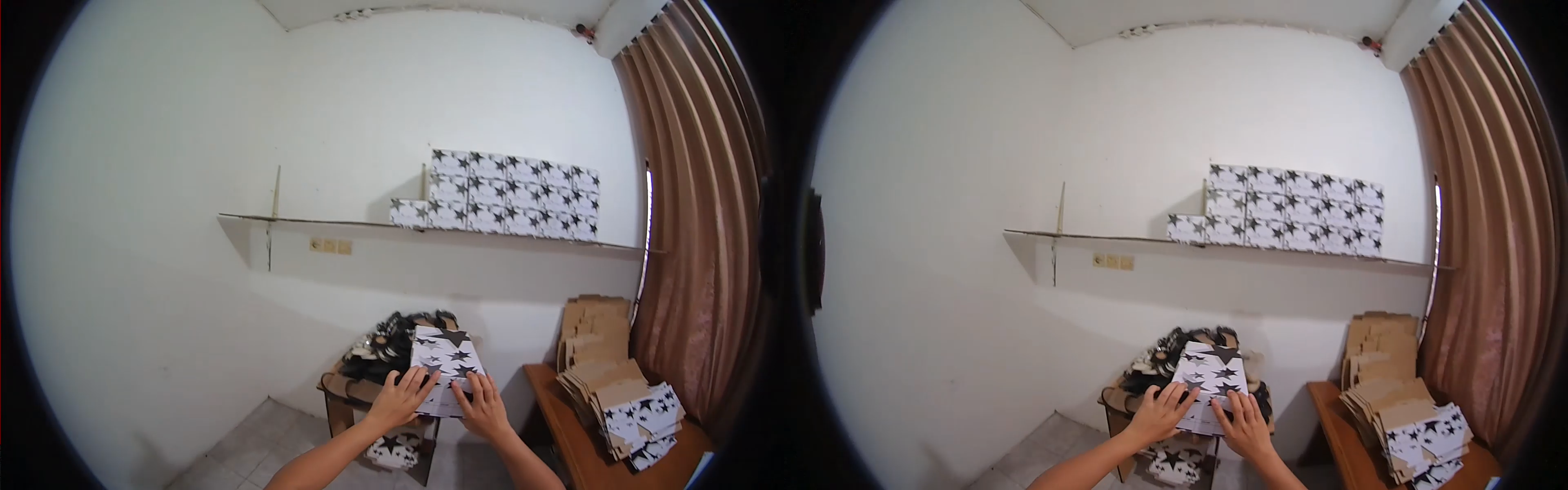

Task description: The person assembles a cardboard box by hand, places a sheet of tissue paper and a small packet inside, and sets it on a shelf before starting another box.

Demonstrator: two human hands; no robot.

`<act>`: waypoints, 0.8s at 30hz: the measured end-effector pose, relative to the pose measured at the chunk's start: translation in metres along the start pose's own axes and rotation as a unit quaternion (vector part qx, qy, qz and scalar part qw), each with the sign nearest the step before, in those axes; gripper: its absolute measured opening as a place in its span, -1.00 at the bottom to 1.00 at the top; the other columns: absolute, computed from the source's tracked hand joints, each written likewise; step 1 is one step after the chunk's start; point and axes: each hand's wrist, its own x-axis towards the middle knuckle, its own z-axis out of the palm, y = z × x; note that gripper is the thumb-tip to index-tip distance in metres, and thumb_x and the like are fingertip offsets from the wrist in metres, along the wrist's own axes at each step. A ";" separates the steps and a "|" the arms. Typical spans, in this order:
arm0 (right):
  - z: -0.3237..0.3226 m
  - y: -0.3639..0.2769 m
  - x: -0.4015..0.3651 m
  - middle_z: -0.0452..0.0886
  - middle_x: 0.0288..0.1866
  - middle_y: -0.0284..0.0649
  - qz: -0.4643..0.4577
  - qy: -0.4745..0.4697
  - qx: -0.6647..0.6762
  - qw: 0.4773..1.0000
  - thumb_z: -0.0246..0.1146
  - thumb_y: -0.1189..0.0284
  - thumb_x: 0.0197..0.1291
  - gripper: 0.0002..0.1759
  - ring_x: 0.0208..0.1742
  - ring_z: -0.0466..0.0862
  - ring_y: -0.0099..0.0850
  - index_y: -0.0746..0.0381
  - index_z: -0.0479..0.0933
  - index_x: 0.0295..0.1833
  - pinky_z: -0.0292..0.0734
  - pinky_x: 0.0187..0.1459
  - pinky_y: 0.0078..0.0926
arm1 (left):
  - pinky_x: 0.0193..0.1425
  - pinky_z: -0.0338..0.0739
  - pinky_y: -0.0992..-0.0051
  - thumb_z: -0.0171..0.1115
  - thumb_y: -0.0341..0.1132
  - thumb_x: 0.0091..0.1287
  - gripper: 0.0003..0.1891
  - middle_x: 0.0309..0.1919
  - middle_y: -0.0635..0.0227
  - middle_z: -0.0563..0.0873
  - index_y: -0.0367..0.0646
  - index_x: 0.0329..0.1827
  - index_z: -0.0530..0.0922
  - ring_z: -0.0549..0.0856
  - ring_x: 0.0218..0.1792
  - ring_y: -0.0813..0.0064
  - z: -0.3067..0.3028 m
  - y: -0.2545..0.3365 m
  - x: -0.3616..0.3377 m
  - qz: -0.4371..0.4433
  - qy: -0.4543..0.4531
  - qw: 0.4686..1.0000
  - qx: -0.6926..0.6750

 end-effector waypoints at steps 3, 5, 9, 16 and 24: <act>0.042 0.000 0.062 0.31 0.30 -0.05 -0.011 0.029 -0.035 0.999 0.13 0.41 0.00 -0.34 0.32 0.31 -0.14 -0.03 0.34 0.34 -0.01 0.40 0.01 | 0.16 0.23 0.10 0.50 0.02 -0.24 0.11 0.21 0.22 0.32 -0.02 0.46 0.13 0.30 0.27 0.33 0.004 -0.064 0.008 -0.022 0.025 0.996 0.082; 0.063 0.005 0.103 0.30 0.32 -0.11 -0.009 0.054 -0.047 0.997 0.14 0.37 0.02 -0.31 0.34 0.30 -0.22 -0.12 0.30 0.37 -0.21 0.43 0.12 | 0.17 0.22 0.09 0.50 0.02 -0.26 0.10 0.22 0.27 0.33 0.02 0.45 0.15 0.31 0.27 0.37 0.007 -0.101 0.019 -0.039 0.036 0.992 0.113; 0.104 0.034 0.193 0.29 0.33 -0.14 -0.046 0.136 -0.136 0.980 0.13 0.36 0.07 -0.30 0.35 0.31 -0.28 -0.24 0.25 0.39 -0.23 0.40 0.25 | 0.18 0.20 0.10 0.49 -0.02 -0.28 0.09 0.22 0.27 0.33 0.02 0.44 0.17 0.31 0.28 0.36 0.033 -0.176 0.057 -0.073 0.113 0.977 0.166; 0.147 0.113 0.360 0.29 0.33 -0.12 -0.094 0.243 -0.157 0.953 0.09 0.46 0.10 -0.25 0.35 0.30 -0.24 -0.34 0.16 0.41 -0.17 0.40 0.25 | 0.19 0.23 0.13 0.42 -0.19 -0.17 -0.01 0.23 0.24 0.33 -0.01 0.44 0.15 0.31 0.29 0.34 0.062 -0.313 0.172 -0.086 0.237 0.946 0.205; 0.206 0.204 0.509 0.24 0.34 -0.10 -0.083 0.202 -0.202 0.955 0.25 0.55 -0.10 -0.09 0.38 0.23 -0.18 -0.34 0.15 0.39 -0.13 0.42 0.19 | 0.24 0.26 0.25 0.61 -0.14 -0.37 0.24 0.25 0.20 0.26 -0.08 0.47 0.03 0.24 0.33 0.26 0.108 -0.438 0.302 -0.113 0.206 0.950 0.205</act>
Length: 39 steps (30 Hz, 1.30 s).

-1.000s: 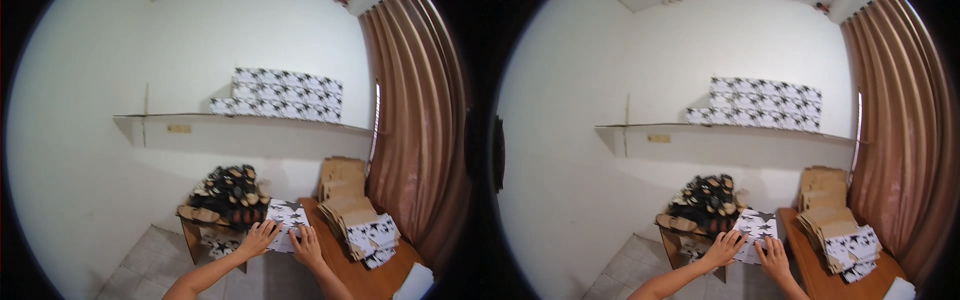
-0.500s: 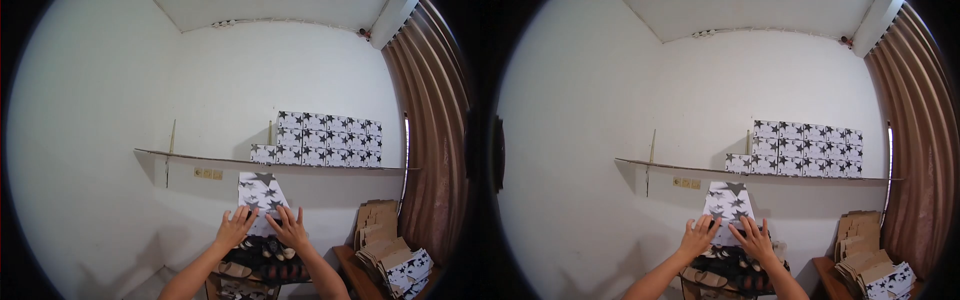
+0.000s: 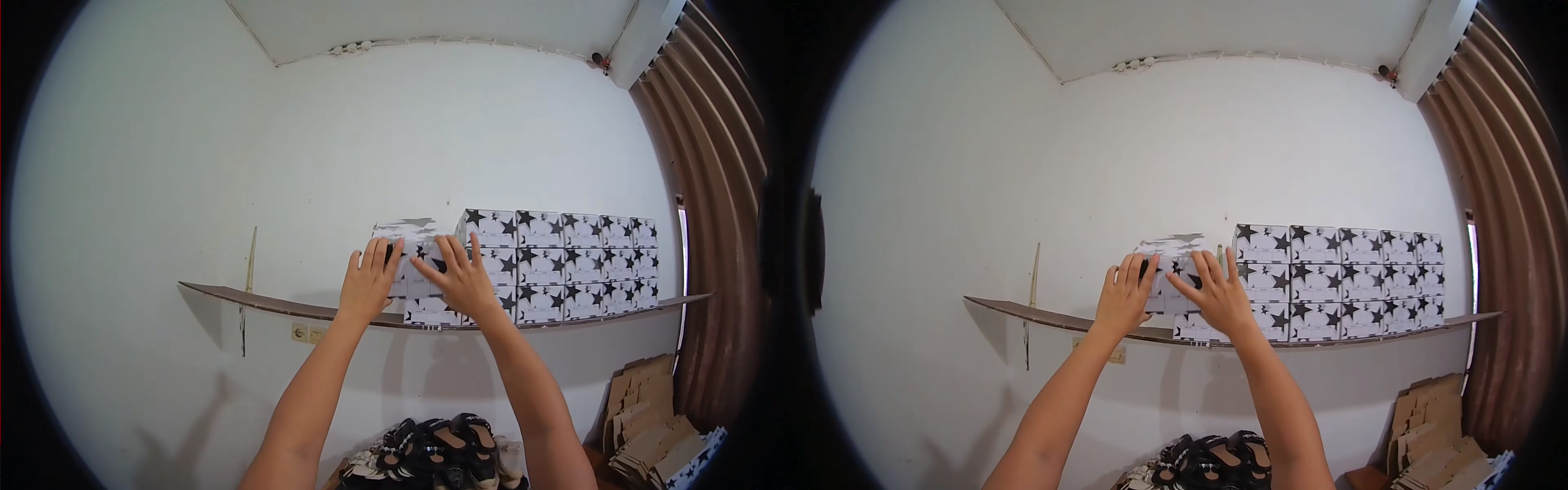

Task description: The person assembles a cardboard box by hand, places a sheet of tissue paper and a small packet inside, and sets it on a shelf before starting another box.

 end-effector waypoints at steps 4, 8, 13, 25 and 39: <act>0.034 0.016 0.008 0.21 0.36 -0.13 0.000 -0.061 -0.015 0.998 0.38 0.49 -0.24 0.02 0.39 0.21 -0.21 -0.36 0.12 0.40 -0.15 0.43 0.20 | 0.24 0.28 0.27 0.61 -0.01 -0.38 0.28 0.25 0.20 0.27 -0.07 0.48 0.01 0.25 0.33 0.28 0.057 -0.004 0.021 -0.002 -0.005 1.000 -0.028; 0.063 0.027 0.001 0.22 0.35 -0.17 0.009 -0.112 -0.073 0.991 0.50 0.36 -0.34 0.10 0.39 0.21 -0.24 -0.37 0.12 0.40 -0.15 0.44 0.20 | 0.24 0.29 0.30 0.61 0.06 -0.43 0.31 0.25 0.21 0.29 -0.08 0.48 0.03 0.26 0.33 0.29 0.109 0.008 0.033 0.004 -0.005 0.997 -0.078; 0.100 0.031 -0.009 0.21 0.36 -0.16 0.030 -0.156 -0.079 0.984 0.58 0.20 -0.42 0.16 0.40 0.20 -0.25 -0.36 0.11 0.40 -0.11 0.44 0.19 | 0.29 0.31 0.28 0.62 0.08 -0.45 0.34 0.26 0.18 0.27 -0.10 0.48 0.02 0.26 0.33 0.22 0.148 0.007 0.043 0.034 -0.029 0.988 -0.145; 0.127 0.011 -0.045 0.05 0.49 0.00 0.121 -0.068 0.039 0.990 0.26 -0.10 0.03 -0.14 0.50 0.08 -0.14 -0.10 0.17 0.44 -0.13 0.40 0.16 | 0.41 0.23 0.25 0.29 0.06 0.12 -0.14 0.44 0.11 0.16 -0.22 0.41 0.17 0.19 0.43 0.17 0.212 0.031 -0.010 0.021 0.115 0.963 -0.243; 0.179 -0.038 -0.087 0.15 0.48 -0.11 0.221 -0.080 0.022 0.972 0.06 0.04 0.25 -0.36 0.46 0.18 -0.18 0.05 0.26 0.40 -0.10 0.38 0.18 | 0.41 0.22 0.27 0.03 0.00 0.35 -0.32 0.41 0.10 0.23 -0.34 0.37 0.22 0.19 0.43 0.12 0.226 0.051 -0.039 -0.027 -0.018 0.934 -0.357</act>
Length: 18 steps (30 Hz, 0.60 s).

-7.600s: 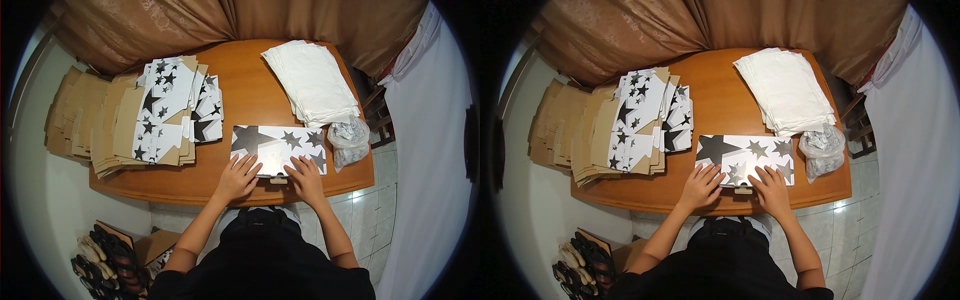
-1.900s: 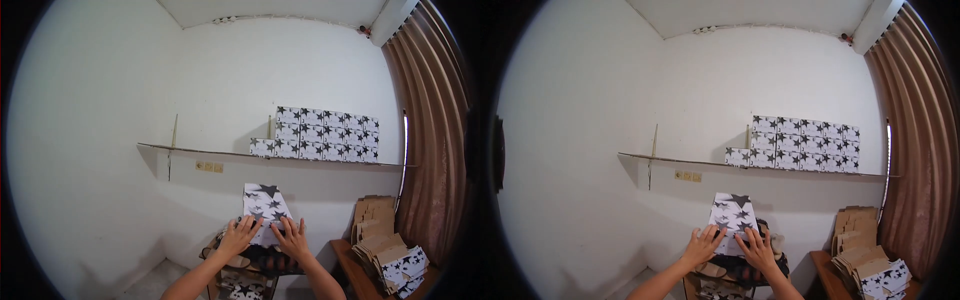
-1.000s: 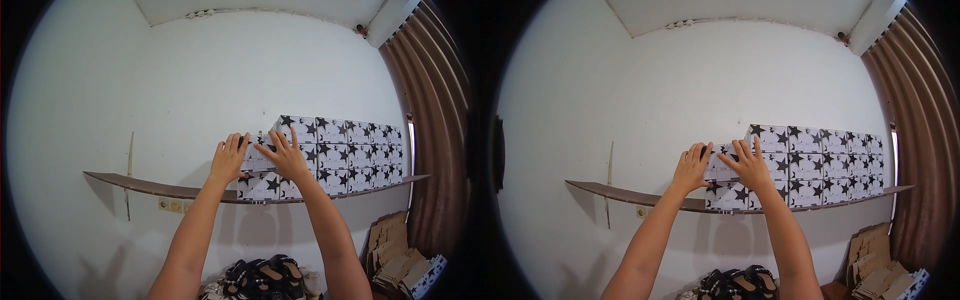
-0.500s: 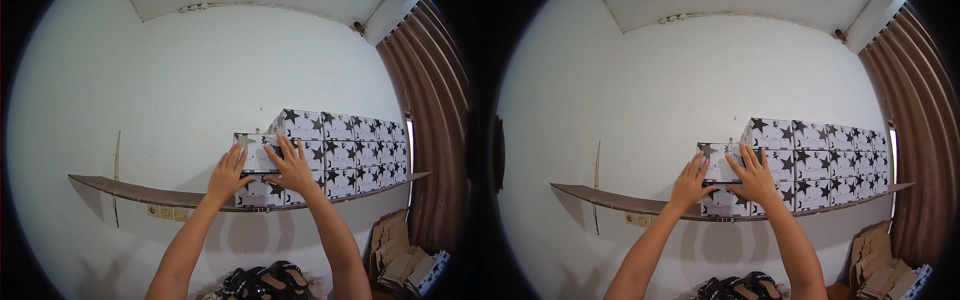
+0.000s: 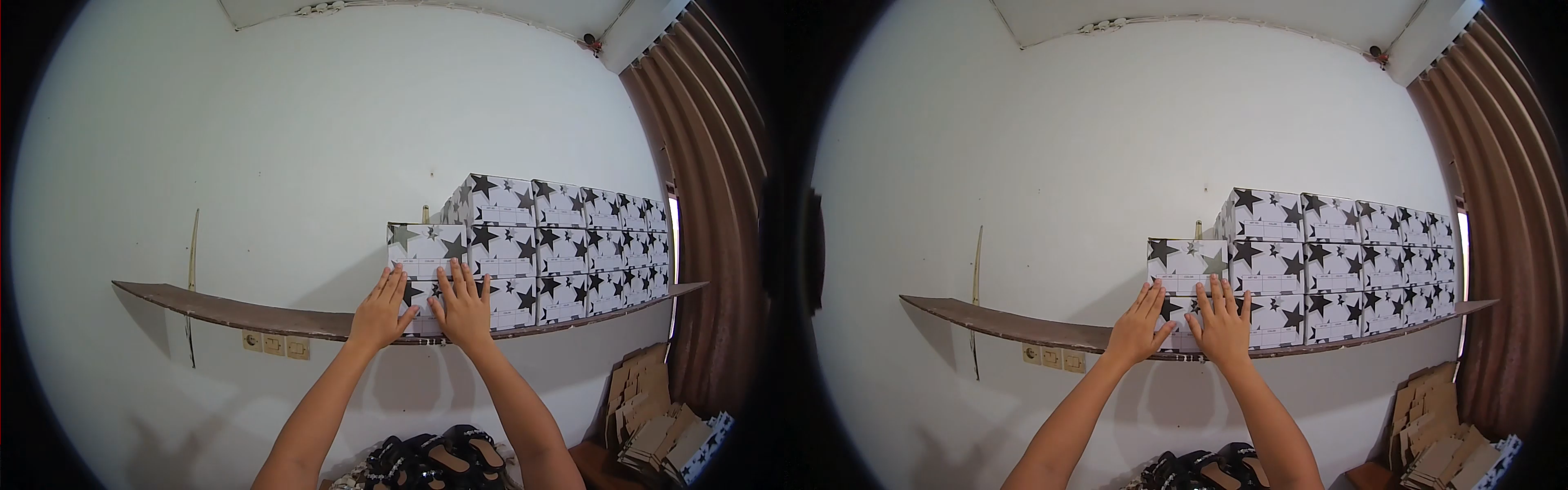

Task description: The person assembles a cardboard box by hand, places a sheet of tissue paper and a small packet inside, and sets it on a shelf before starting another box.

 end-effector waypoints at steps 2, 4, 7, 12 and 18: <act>-0.001 -0.001 0.000 0.17 0.47 -0.12 0.000 0.007 -0.002 1.000 0.06 0.05 0.25 -0.37 0.45 0.21 -0.19 0.06 0.26 0.39 -0.08 0.37 0.18 | 0.41 0.21 0.25 0.03 0.01 0.35 -0.34 0.40 0.11 0.25 -0.34 0.35 0.26 0.22 0.42 0.14 0.002 0.001 0.000 0.007 0.014 0.999 0.036; -0.002 -0.001 0.000 0.18 0.46 -0.12 0.000 0.006 -0.001 1.000 0.06 0.05 0.25 -0.37 0.45 0.21 -0.20 0.06 0.26 0.39 -0.08 0.37 0.18 | 0.40 0.20 0.23 0.04 0.01 0.34 -0.34 0.39 0.11 0.27 -0.33 0.34 0.28 0.24 0.41 0.15 0.003 0.005 0.000 0.006 0.026 0.997 0.074; -0.001 -0.001 -0.002 0.21 0.45 -0.17 0.001 0.013 -0.014 1.000 0.07 0.04 0.25 -0.37 0.44 0.22 -0.25 0.06 0.28 0.38 -0.08 0.38 0.15 | 0.41 0.16 0.17 0.06 0.01 0.32 -0.34 0.39 0.11 0.27 -0.32 0.33 0.30 0.27 0.39 0.16 0.006 0.013 0.000 -0.009 0.038 0.992 0.117; -0.006 0.009 -0.015 0.22 0.46 -0.21 0.010 -0.036 -0.021 0.999 0.07 0.03 0.23 -0.31 0.46 0.18 -0.27 0.19 0.28 0.37 -0.11 0.40 0.12 | 0.44 0.04 0.10 0.07 -0.02 0.29 -0.36 0.40 0.13 0.26 -0.29 0.32 0.32 0.26 0.40 0.18 0.017 0.037 -0.004 -0.051 0.050 0.987 0.142; -0.055 0.038 -0.036 0.21 0.46 -0.22 0.017 -0.095 -0.013 0.995 0.05 0.06 0.25 -0.32 0.50 0.10 -0.27 0.26 0.27 0.37 -0.12 0.42 0.08 | 0.46 -0.04 0.08 0.03 -0.10 0.32 -0.43 0.40 0.14 0.26 -0.23 0.33 0.33 0.19 0.43 0.20 0.030 0.105 -0.015 -0.106 0.015 0.986 0.131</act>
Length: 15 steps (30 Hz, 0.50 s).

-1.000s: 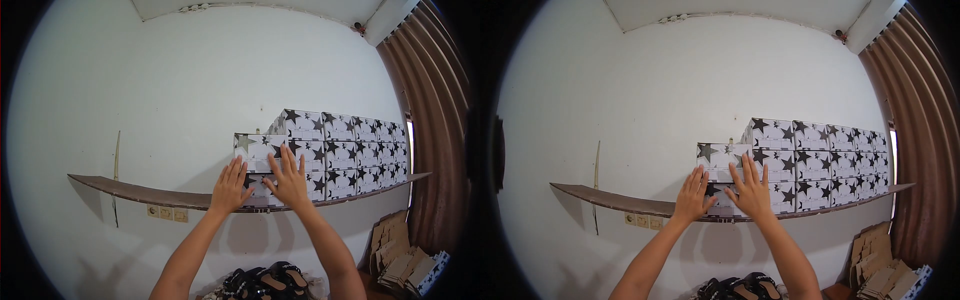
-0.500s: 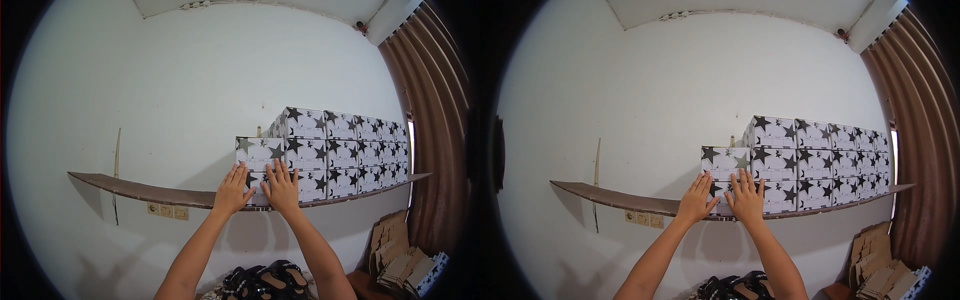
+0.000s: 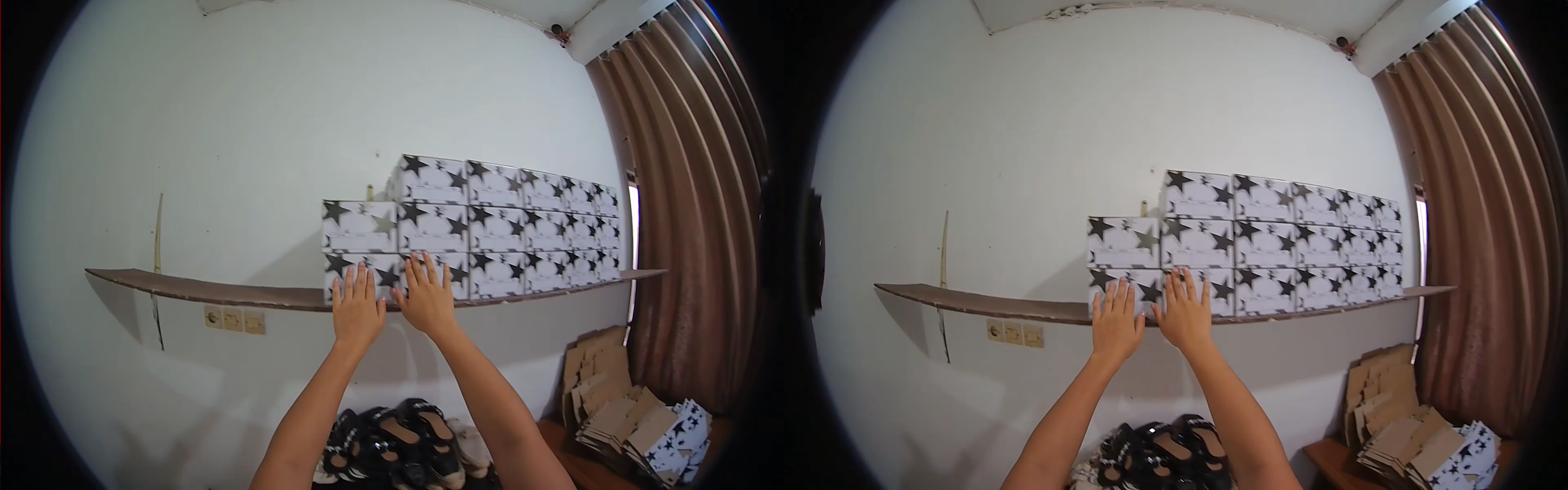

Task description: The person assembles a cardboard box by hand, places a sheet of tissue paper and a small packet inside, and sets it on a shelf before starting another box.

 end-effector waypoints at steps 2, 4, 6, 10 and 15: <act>-0.024 0.016 -0.027 0.22 0.46 -0.19 -0.009 0.020 0.023 1.000 0.03 0.11 0.26 -0.36 0.50 0.11 -0.25 0.25 0.27 0.36 -0.08 0.41 0.04 | 0.47 -0.06 0.09 0.02 -0.13 0.32 -0.47 0.39 0.14 0.28 -0.23 0.29 0.38 0.21 0.42 0.19 -0.003 0.039 -0.017 0.000 -0.007 1.000 -0.018; -0.045 0.035 -0.072 0.23 0.45 -0.19 0.044 -0.074 0.032 0.996 0.03 0.15 0.26 -0.38 0.49 0.13 -0.24 0.23 0.27 0.36 -0.05 0.40 0.07 | 0.45 -0.01 0.09 0.02 -0.16 0.31 -0.52 0.31 0.13 0.37 -0.23 0.23 0.43 0.28 0.37 0.18 -0.006 0.091 -0.046 0.007 -0.013 0.999 -0.041; -0.063 0.057 -0.132 0.52 0.18 -0.08 0.077 -0.086 0.013 0.993 0.06 0.24 0.21 -0.51 0.25 0.47 -0.20 0.23 0.43 0.21 0.18 0.29 0.05 | 0.40 0.09 0.09 0.02 -0.20 0.29 -0.58 0.18 0.11 0.52 -0.23 0.14 0.50 0.42 0.26 0.18 -0.012 0.149 -0.082 0.022 -0.014 0.998 -0.065; -0.124 0.107 -0.254 0.67 -0.34 -0.10 0.184 -0.258 0.004 0.949 0.11 0.29 0.15 -0.74 -0.28 0.67 -0.17 0.22 0.57 -0.19 0.48 -0.07 -0.11 | 0.08 0.37 0.20 0.09 -0.31 0.18 -0.79 -0.26 0.24 0.67 -0.18 -0.19 0.59 0.62 -0.13 0.23 -0.020 0.272 -0.171 0.032 -0.201 0.958 -0.205; -0.199 0.168 -0.440 0.64 -0.48 -0.09 0.285 -0.292 -0.061 0.911 0.13 0.32 0.12 -0.79 -0.45 0.66 -0.16 0.21 0.56 -0.40 0.52 -0.34 -0.20 | -0.19 0.43 0.28 0.12 -0.38 0.10 -0.93 -0.42 0.31 0.67 -0.12 -0.41 0.56 0.65 -0.31 0.27 -0.037 0.422 -0.284 0.137 -0.321 0.882 -0.318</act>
